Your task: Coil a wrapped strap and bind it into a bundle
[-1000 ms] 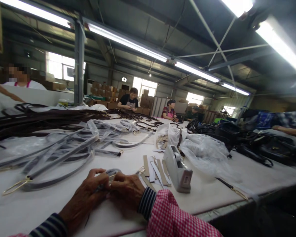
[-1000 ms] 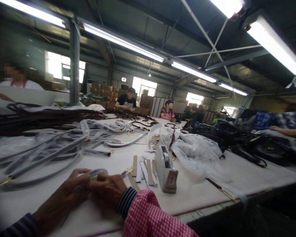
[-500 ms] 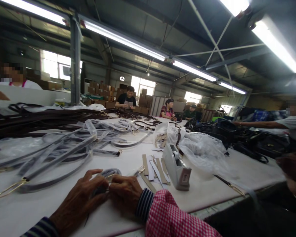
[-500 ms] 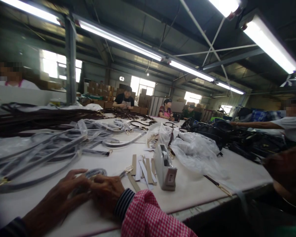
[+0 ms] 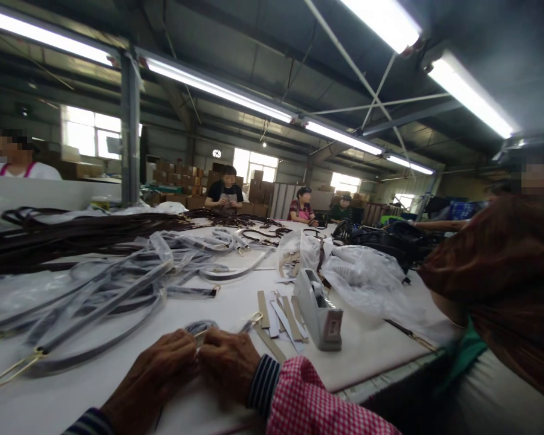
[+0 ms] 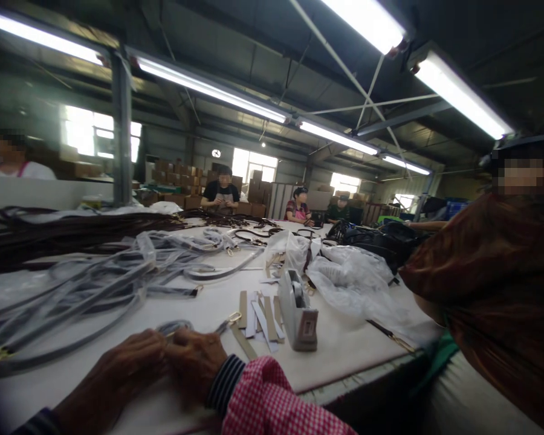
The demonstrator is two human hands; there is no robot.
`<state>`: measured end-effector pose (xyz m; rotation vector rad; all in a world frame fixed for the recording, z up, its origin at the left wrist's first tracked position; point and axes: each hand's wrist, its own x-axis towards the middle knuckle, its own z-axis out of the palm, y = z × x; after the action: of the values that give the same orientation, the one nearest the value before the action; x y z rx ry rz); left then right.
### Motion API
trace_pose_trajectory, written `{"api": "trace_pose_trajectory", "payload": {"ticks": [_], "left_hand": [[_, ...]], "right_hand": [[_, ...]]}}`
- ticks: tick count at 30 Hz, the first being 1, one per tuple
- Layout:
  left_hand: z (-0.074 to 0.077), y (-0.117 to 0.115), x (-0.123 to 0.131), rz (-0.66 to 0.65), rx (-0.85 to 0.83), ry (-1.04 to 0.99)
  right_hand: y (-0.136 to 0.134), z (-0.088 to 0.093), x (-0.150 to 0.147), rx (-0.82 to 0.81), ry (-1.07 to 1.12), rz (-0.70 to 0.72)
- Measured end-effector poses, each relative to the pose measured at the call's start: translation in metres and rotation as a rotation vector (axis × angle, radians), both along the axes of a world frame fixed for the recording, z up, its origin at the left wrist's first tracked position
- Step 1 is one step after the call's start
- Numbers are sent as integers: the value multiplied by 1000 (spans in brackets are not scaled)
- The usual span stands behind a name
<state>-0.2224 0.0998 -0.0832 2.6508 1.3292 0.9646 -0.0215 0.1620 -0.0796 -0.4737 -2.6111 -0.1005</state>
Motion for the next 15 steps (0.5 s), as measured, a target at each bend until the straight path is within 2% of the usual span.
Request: {"api": "trace_pose_trajectory", "payload": {"ticks": [5,9,11,13,15], "left_hand": [[-2,2,-3,-36,49,22],[-2,6,-6,-65,124,5],[-2,7,-6,-61,141,6],[-2,8,-6,-68,152,5],[-2,8,-6,-72,170,-1]], "right_hand": [[-25,20,27,29,50,-75],[-20,51,92,-45,341,-234],[-6,70,135,-133,504,-408],[10,85,177,-377,657,-713],[23,93,208,-485,689,-880]]}}
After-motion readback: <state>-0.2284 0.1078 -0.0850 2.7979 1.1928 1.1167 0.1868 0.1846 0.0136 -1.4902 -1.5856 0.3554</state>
